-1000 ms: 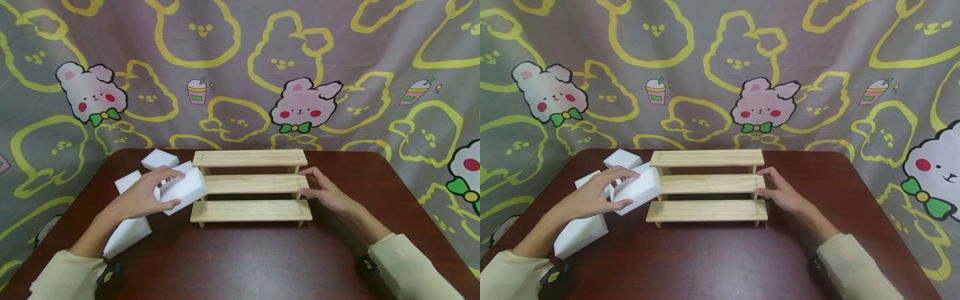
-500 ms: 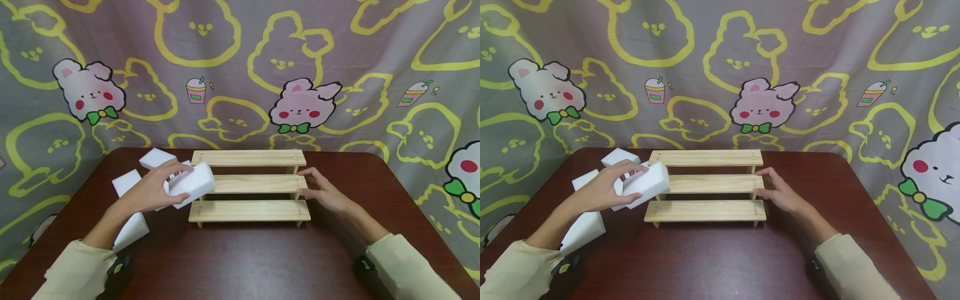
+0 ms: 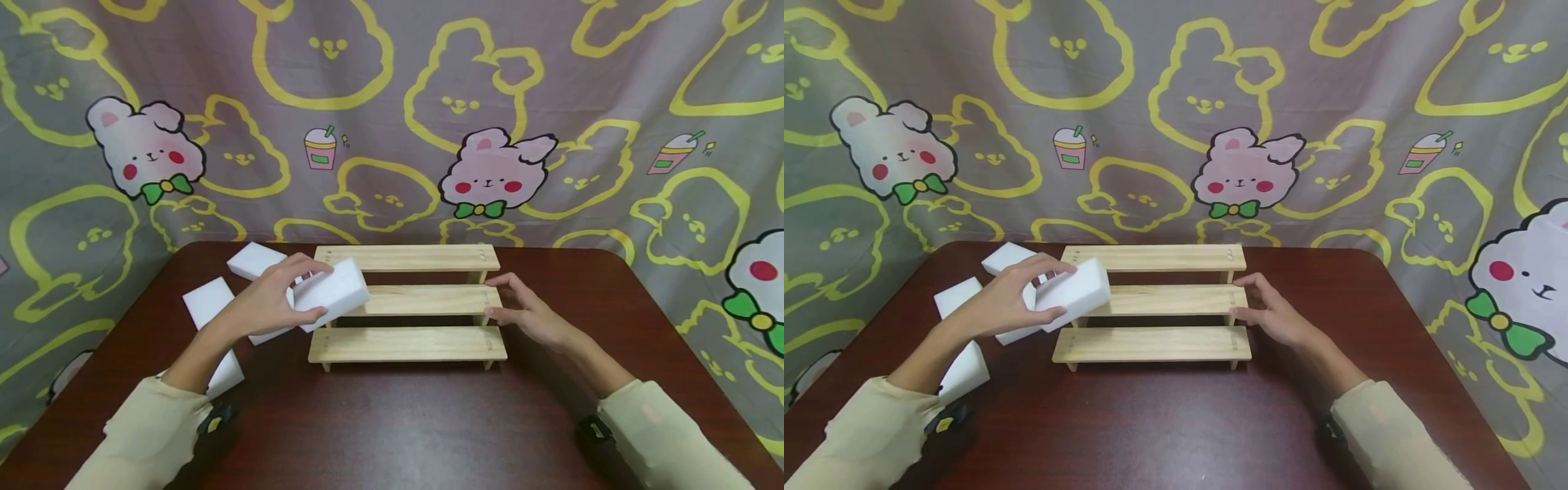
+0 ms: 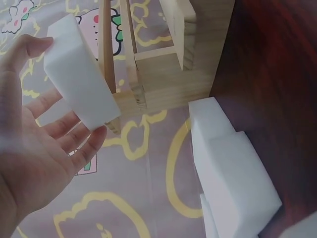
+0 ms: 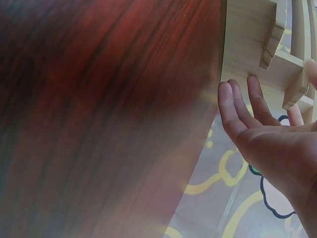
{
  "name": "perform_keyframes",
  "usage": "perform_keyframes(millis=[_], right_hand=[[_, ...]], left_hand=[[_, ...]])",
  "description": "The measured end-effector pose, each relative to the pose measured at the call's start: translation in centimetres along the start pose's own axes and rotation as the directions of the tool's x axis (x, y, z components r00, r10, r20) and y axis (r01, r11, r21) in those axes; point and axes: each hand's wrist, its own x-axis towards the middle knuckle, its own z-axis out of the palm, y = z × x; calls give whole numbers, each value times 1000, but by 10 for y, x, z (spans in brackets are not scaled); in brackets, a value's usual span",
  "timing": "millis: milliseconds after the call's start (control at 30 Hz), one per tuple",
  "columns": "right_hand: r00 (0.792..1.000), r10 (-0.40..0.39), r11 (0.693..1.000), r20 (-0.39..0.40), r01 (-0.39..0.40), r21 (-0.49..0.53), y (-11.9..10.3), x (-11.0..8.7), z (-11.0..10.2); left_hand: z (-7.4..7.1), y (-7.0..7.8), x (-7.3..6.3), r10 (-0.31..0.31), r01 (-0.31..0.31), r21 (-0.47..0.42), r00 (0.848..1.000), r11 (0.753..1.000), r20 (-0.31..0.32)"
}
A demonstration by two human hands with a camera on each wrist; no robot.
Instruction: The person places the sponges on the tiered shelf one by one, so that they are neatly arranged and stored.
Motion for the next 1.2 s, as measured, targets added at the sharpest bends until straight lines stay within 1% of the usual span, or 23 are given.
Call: perform_keyframes(millis=[200, 333, 433, 633, 767, 933, 1200], right_hand=[[1000, -12, 1000, 0, 12, 6, 2, -1, 1], [1000, -2, 1000, -3, 2, 6, 2, -1, 1], [1000, 5, 1000, -1, -5, 9, 1, -1, 1], [1000, -6, 1000, -4, 6, 9, 1, -1, 1], [1000, -8, 1000, -6, 8, 15, 2, 0, 1], [1000, -1, 1000, -4, 1, 16, 1, 0, 1], [1000, 5, 1000, -9, -5, 12, 0, -1, 0]], left_hand=[[1, 2, 9, 3, -3, -13, 1000, 1000, 3], [2, 4, 14, 11, -11, -29, 1000, 1000, 8], [2, 4, 18, 25, -24, -38, 1000, 999, 9], [3, 6, 29, 65, -65, -36, 998, 997, 2], [4, 9, 36, 76, -76, -37, 997, 996, 10], [4, 13, 42, 88, -87, -43, 996, 995, 8], [2, 18, 52, 94, -92, -52, 995, 994, 34]])
